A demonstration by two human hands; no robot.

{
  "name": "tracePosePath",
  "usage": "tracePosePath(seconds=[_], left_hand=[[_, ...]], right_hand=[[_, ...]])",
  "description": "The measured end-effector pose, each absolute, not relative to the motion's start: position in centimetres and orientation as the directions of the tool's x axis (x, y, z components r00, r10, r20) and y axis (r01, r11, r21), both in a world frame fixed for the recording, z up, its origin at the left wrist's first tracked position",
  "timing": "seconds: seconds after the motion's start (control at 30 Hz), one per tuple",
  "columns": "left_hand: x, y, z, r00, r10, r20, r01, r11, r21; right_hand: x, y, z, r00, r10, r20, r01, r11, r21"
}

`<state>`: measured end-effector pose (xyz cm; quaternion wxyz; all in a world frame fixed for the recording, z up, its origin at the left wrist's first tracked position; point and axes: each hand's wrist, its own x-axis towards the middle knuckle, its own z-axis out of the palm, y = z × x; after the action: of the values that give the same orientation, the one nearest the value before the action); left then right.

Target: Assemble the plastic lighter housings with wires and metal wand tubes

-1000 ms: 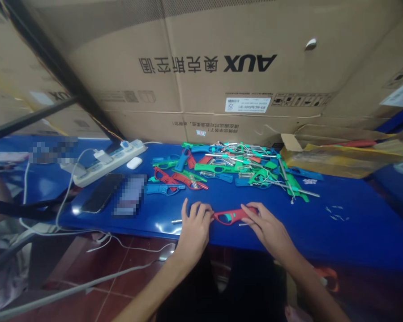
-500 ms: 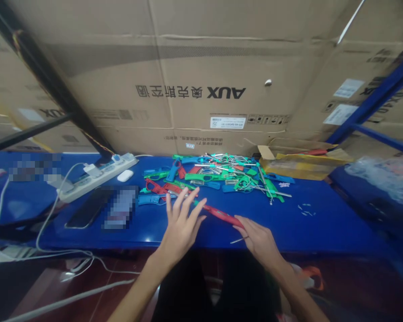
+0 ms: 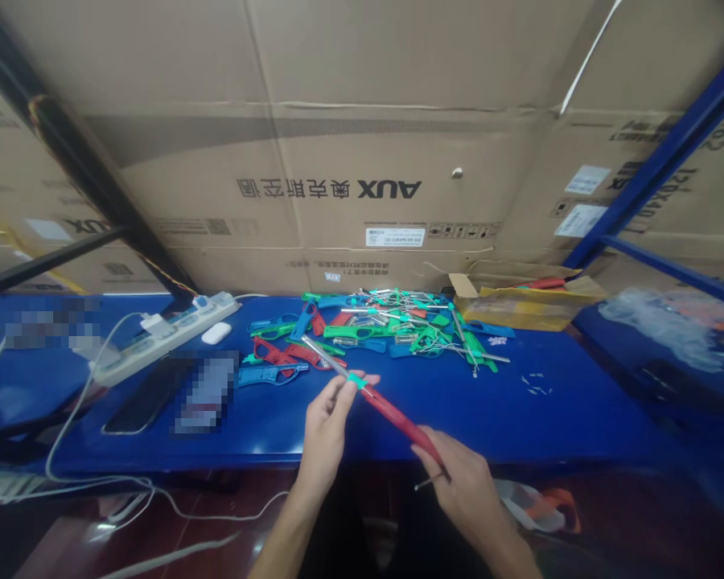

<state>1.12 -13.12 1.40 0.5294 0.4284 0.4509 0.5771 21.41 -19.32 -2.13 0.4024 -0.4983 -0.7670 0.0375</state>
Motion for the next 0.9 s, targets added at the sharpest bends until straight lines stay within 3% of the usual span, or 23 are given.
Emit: tracePosePath(seconds=[0.3, 0.5, 0.67, 0.9], left_hand=[[1.2, -13.3, 1.0, 0.186, 0.982, 0.02, -0.401, 0.058, 0.914], [1.2, -13.5, 0.6, 0.147, 0.988, 0.04, -0.422, 0.026, 0.906], [0.9, -13.5, 0.7, 0.123, 0.991, 0.055, -0.449, 0.006, 0.894], [0.4, -13.0, 1.8, 0.202, 0.979, -0.017, -0.472, 0.112, 0.875]], right_hand=[[20.3, -20.9, -2.2, -0.224, 0.881, 0.416, 0.617, 0.459, -0.639], [19.2, -20.7, -1.1, -0.254, 0.932, 0.258, 0.565, 0.359, -0.743], [18.1, -20.4, -0.7, -0.203, 0.935, 0.291, 0.538, 0.355, -0.765], [17.5, -20.6, -0.9, -0.127, 0.925, 0.358, 0.54, 0.367, -0.757]])
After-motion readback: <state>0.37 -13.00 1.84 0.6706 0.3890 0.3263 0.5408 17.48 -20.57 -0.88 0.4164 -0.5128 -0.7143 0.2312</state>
